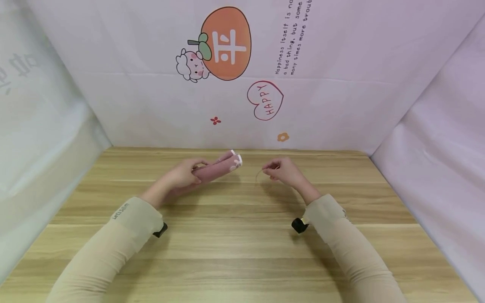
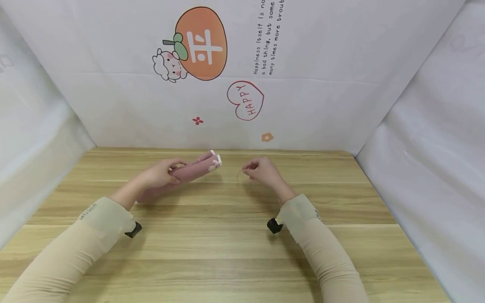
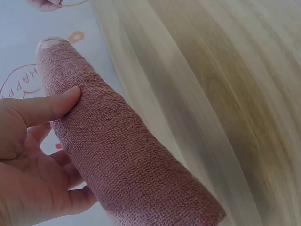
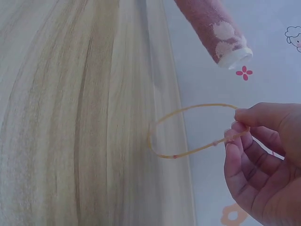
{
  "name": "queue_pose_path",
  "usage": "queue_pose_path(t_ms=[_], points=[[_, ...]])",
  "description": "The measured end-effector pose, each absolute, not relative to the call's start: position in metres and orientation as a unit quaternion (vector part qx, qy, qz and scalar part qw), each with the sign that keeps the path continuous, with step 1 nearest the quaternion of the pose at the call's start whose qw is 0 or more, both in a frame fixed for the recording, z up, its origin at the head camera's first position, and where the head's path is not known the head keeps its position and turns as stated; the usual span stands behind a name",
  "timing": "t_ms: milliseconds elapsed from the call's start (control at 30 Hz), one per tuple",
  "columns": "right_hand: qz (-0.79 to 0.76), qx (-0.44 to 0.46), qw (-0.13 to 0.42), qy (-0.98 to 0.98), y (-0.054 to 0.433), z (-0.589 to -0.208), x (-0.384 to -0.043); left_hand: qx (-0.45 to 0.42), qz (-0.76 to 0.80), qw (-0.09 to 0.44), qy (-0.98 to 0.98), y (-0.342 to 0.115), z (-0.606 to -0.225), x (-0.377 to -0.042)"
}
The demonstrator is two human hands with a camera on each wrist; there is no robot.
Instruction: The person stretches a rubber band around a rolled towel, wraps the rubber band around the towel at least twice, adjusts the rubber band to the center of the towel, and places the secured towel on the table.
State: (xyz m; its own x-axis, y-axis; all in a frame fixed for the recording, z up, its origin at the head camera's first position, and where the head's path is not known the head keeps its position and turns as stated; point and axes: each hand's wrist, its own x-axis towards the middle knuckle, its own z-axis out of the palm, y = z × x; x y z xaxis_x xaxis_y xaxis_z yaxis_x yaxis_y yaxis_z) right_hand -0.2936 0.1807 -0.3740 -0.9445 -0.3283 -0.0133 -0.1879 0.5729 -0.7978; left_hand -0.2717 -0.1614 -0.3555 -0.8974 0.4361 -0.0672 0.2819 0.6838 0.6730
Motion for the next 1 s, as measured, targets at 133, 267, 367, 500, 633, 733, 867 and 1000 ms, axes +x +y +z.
queue_pose_path(t_ms=[133,267,367,500,633,733,867,1000], points=[[-0.442,-0.143,0.072,0.883,0.180,-0.373,-0.293,0.213,0.340,0.102,0.910,-0.155,-0.357,-0.270],[-0.441,-0.136,0.050,0.886,0.177,-0.374,-0.293,0.232,0.335,0.100,0.908,-0.151,-0.356,-0.268],[-0.434,-0.129,0.030,0.891,0.175,-0.374,-0.295,0.237,0.345,0.110,0.901,-0.149,-0.355,-0.266],[-0.430,-0.121,0.008,0.895,0.171,-0.375,-0.297,0.239,0.356,0.126,0.895,-0.148,-0.355,-0.265],[-0.436,-0.113,-0.005,0.893,0.168,-0.377,-0.299,0.240,0.359,0.139,0.891,-0.148,-0.355,-0.264],[-0.444,-0.111,-0.010,0.889,0.165,-0.377,-0.300,0.247,0.359,0.141,0.889,-0.148,-0.356,-0.265],[-0.448,-0.108,-0.012,0.887,0.162,-0.376,-0.302,0.258,0.356,0.139,0.887,-0.146,-0.357,-0.266],[-0.445,-0.110,-0.033,0.888,0.157,-0.373,-0.305,0.255,0.350,0.141,0.890,-0.142,-0.356,-0.267]])
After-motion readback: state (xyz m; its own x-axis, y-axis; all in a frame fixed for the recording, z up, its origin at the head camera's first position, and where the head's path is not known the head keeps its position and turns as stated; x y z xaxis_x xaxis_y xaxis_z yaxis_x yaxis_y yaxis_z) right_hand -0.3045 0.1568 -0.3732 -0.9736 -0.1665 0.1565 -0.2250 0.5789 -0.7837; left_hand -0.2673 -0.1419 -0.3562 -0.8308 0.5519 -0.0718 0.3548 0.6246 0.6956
